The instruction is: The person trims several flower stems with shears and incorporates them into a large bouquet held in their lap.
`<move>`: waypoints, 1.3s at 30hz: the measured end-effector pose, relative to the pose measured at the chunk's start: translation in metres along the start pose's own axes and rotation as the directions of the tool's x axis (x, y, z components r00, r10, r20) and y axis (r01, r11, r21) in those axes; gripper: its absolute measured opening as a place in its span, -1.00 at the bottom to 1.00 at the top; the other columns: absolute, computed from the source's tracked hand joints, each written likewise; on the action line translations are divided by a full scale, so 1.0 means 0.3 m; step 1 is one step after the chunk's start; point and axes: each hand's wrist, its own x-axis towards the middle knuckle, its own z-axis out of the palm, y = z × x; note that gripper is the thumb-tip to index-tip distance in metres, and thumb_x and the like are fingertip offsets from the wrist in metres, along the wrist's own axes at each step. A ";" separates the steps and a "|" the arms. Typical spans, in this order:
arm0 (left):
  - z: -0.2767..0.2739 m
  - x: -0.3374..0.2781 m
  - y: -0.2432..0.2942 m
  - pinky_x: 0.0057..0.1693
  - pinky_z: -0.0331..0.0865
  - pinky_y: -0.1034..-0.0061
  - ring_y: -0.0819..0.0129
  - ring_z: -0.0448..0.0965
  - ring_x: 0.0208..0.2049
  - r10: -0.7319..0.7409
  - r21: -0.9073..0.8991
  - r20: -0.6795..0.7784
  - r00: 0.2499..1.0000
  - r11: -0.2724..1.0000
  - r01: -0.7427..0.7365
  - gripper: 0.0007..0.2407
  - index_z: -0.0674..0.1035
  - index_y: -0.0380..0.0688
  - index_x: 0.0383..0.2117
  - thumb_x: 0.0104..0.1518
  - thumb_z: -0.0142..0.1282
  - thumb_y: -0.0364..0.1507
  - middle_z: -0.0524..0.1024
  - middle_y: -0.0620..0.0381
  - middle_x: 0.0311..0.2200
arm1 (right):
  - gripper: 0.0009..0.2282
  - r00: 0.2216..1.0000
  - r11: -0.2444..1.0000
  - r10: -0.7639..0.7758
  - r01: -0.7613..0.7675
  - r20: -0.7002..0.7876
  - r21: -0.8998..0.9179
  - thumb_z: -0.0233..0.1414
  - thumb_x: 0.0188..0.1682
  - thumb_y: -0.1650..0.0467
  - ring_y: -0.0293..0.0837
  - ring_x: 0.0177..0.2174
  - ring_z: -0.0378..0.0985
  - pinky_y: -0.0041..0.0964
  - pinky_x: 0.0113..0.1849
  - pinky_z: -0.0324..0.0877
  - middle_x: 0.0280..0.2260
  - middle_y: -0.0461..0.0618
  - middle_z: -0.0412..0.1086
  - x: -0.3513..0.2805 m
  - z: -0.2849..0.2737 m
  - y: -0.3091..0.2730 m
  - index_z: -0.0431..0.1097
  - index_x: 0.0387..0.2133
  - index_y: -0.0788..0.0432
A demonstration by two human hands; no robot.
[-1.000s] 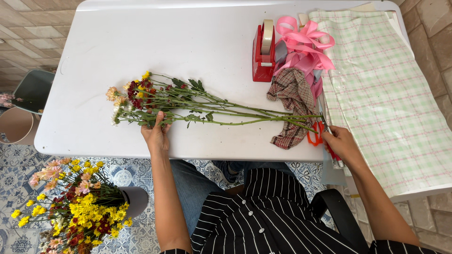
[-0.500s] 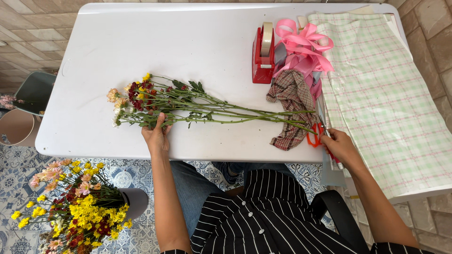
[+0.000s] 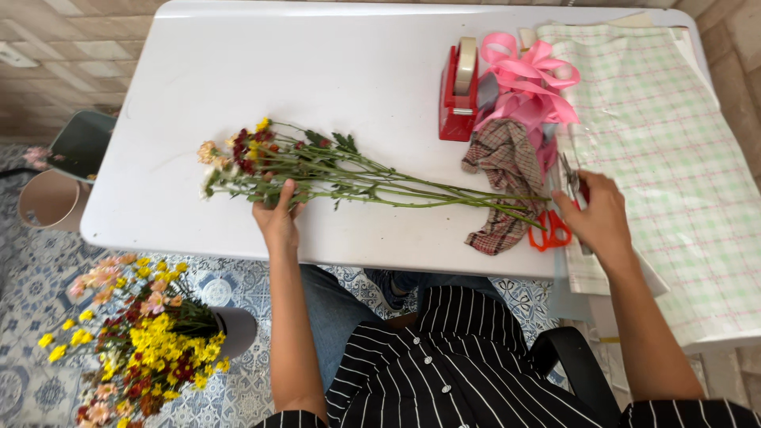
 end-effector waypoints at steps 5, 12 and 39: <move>0.084 -0.061 0.067 -0.36 0.56 0.57 0.35 0.70 -0.36 0.059 -0.043 0.039 0.997 0.997 -0.058 -0.50 0.50 0.07 0.02 -0.10 0.44 -0.34 0.66 0.11 -0.20 | -0.49 0.978 0.986 -0.165 0.165 0.125 0.015 0.10 0.00 0.24 0.26 -0.03 0.33 0.06 0.00 0.23 -0.12 0.34 0.40 0.209 0.037 -0.169 0.38 0.11 0.40; 0.233 -0.119 0.081 -0.30 0.67 0.38 0.21 0.72 -0.41 0.158 -0.048 0.231 0.960 0.987 -0.151 -0.45 0.40 -0.26 0.14 0.02 0.44 -0.43 0.58 -0.06 -0.25 | -0.45 0.921 0.938 -0.333 0.345 0.203 -0.025 0.21 -0.09 0.23 0.35 0.08 0.37 0.08 0.15 0.24 -0.05 0.47 0.41 0.319 0.202 -0.352 0.44 0.04 0.47; 0.246 -0.081 0.146 -0.50 0.58 0.52 0.24 0.63 -0.67 0.369 0.439 0.233 0.900 0.786 -0.436 -0.15 -0.15 -0.56 0.32 0.17 0.26 -0.30 0.58 -0.15 -0.62 | -0.56 0.821 0.805 -0.569 0.545 -0.046 -0.233 0.23 -0.03 0.17 0.20 -0.08 0.47 -0.01 -0.09 0.38 -0.20 0.20 0.43 0.314 0.447 -0.338 0.47 -0.02 0.24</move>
